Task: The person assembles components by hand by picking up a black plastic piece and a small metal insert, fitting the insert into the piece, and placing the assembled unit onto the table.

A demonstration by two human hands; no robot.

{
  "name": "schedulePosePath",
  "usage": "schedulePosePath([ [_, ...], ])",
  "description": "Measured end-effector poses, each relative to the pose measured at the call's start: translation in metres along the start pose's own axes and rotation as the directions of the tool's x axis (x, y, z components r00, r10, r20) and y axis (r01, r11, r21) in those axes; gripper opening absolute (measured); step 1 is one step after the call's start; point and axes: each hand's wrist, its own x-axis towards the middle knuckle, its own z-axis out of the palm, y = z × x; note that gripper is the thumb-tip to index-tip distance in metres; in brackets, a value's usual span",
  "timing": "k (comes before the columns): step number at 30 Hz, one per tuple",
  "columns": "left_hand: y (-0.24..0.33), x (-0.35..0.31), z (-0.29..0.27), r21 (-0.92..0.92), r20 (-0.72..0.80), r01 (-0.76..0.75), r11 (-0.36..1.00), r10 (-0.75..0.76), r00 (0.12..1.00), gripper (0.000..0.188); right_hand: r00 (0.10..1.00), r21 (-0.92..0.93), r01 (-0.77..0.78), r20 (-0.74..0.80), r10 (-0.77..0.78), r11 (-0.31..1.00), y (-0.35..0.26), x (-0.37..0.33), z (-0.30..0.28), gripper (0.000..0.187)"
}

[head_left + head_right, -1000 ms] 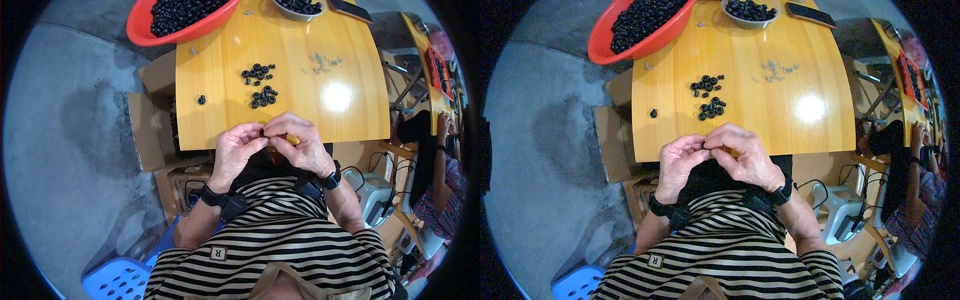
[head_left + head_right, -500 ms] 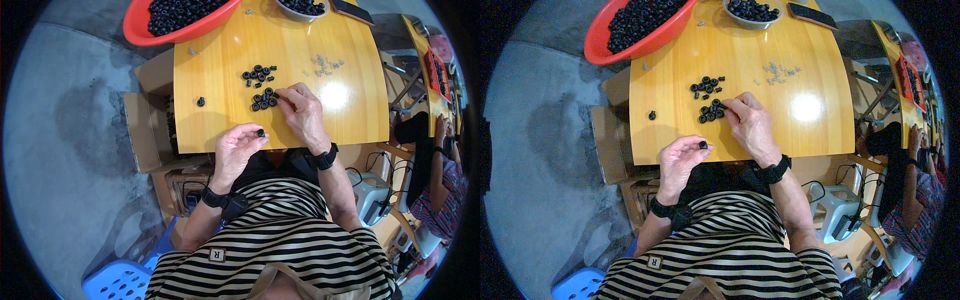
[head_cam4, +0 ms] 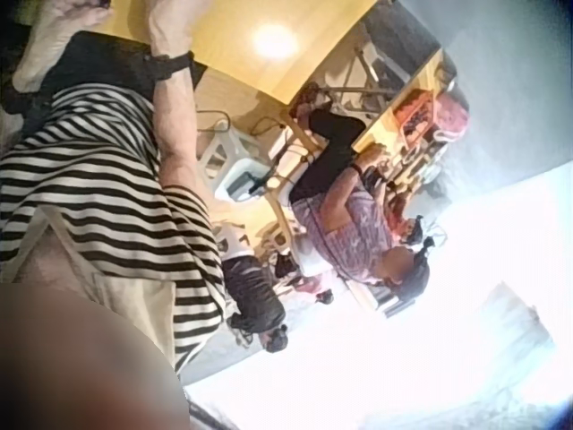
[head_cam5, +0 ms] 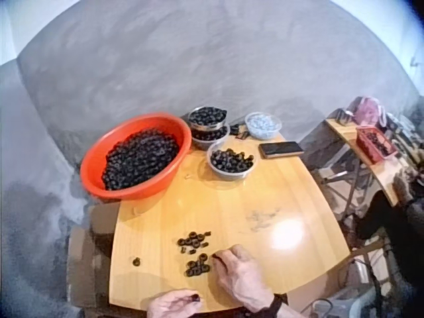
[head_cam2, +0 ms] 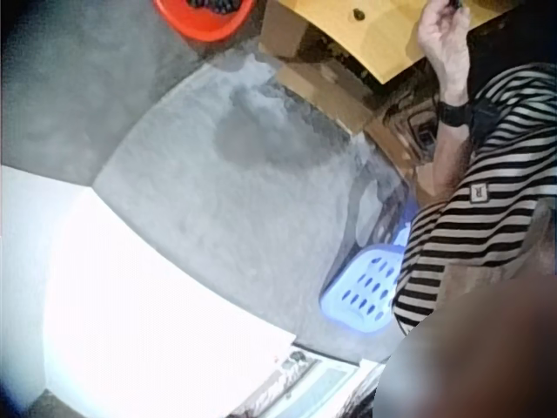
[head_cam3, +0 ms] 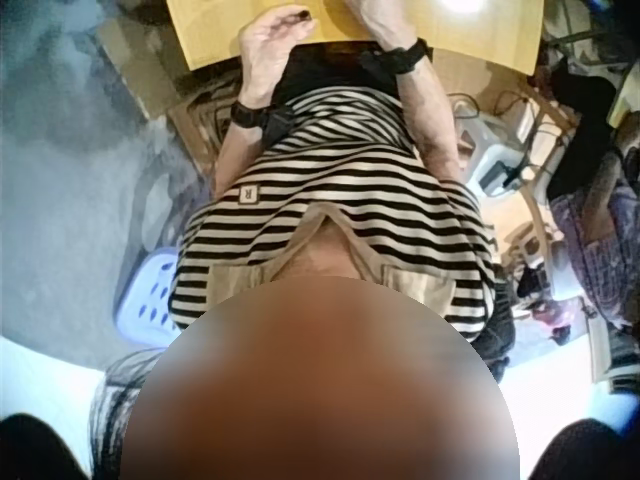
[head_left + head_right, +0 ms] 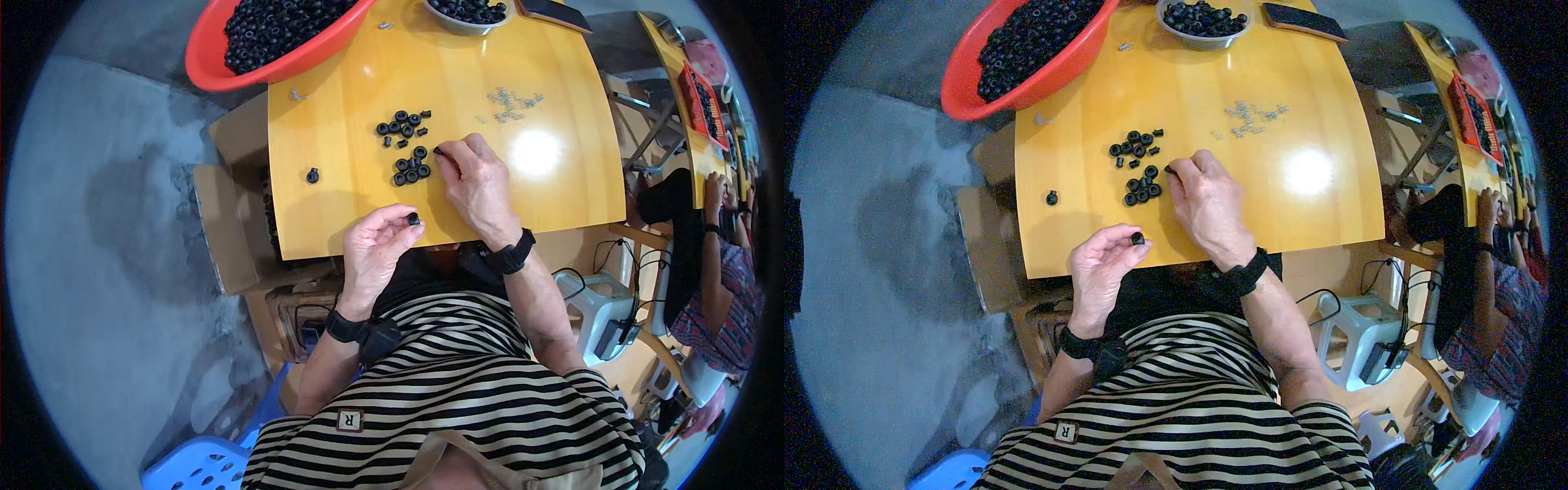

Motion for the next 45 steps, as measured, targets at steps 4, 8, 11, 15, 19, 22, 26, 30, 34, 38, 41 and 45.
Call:
schedulePosePath([
  [4, -0.004, 0.0, -0.001, -0.026, -0.004, -0.024, 0.999, 0.024, 1.0, 0.027, 0.994, 0.075, -0.101, -0.045, 0.104, 0.992, 0.0, 0.008, -0.009, 0.012],
  [8, -0.003, -0.001, 0.0, -0.028, 0.006, -0.032, 0.999, 0.032, 0.999, 0.026, 0.978, -0.023, -0.123, -0.173, 0.117, 0.992, 0.022, 0.025, -0.02, 0.018],
  [11, -0.002, -0.001, 0.003, -0.032, 0.014, -0.037, 0.999, 0.038, 0.999, 0.027, 0.985, -0.104, -0.111, -0.141, 0.096, 0.988, 0.036, 0.029, -0.019, 0.015],
  [15, 0.002, -0.003, 0.006, -0.003, 0.016, -0.035, 0.999, 0.035, 0.999, 0.028, 0.991, -0.158, -0.12, -0.08, 0.109, 0.98, 0.04, 0.028, -0.016, 0.012],
  [19, 0.004, -0.005, 0.007, -0.025, 0.035, -0.046, 0.999, 0.047, 0.998, 0.03, 0.996, 0.01, -0.065, -0.052, 0.066, 0.998, 0.02, 0.021, -0.026, 0.01],
  [22, 0.003, -0.007, 0.007, -0.028, 0.035, -0.106, 0.994, 0.107, 0.994, 0.03, 0.861, 0.598, -0.508, 0.366, 0.352, 0.62, -0.009, 0.001, -0.048, 0.009],
  [26, 0.005, -0.009, 0.007, 0.088, 0.084, -0.221, 0.971, 0.214, 0.973, 0.03, 0.773, 0.676, -0.635, 0.553, 0.312, 0.374, -0.03, -0.024, -0.07, 0.011],
  [30, 0.014, -0.012, 0.011, 0.244, 0.098, -0.251, 0.937, 0.233, 0.967, 0.029, 0.725, 0.662, -0.689, 0.643, 0.249, 0.297, -0.037, -0.036, -0.074, 0.009],
  [34, 0.023, -0.011, 0.017, 0.432, 0.177, -0.433, 0.791, 0.397, 0.901, 0.03, 0.744, 0.665, -0.666, 0.621, 0.246, 0.338, -0.039, -0.035, -0.072, 0.009],
  [38, 0.026, -0.011, 0.017, 0.538, 0.206, -0.502, 0.677, 0.472, 0.857, 0.029, 0.719, 0.6, -0.679, 0.66, 0.218, 0.424, -0.038, -0.034, -0.074, 0.007],
  [41, 0.029, -0.012, 0.017, 0.563, 0.217, -0.504, 0.655, 0.471, 0.855, 0.028, 0.752, 0.591, -0.614, 0.638, 0.162, 0.523, -0.04, -0.034, -0.077, 0.006],
  [45, 0.03, -0.012, 0.017, 0.578, 0.257, -0.553, 0.6, 0.509, 0.821, 0.028, 0.76, 0.545, -0.58, 0.63, 0.16, 0.606, -0.039, -0.031, -0.076, 0.006],
])
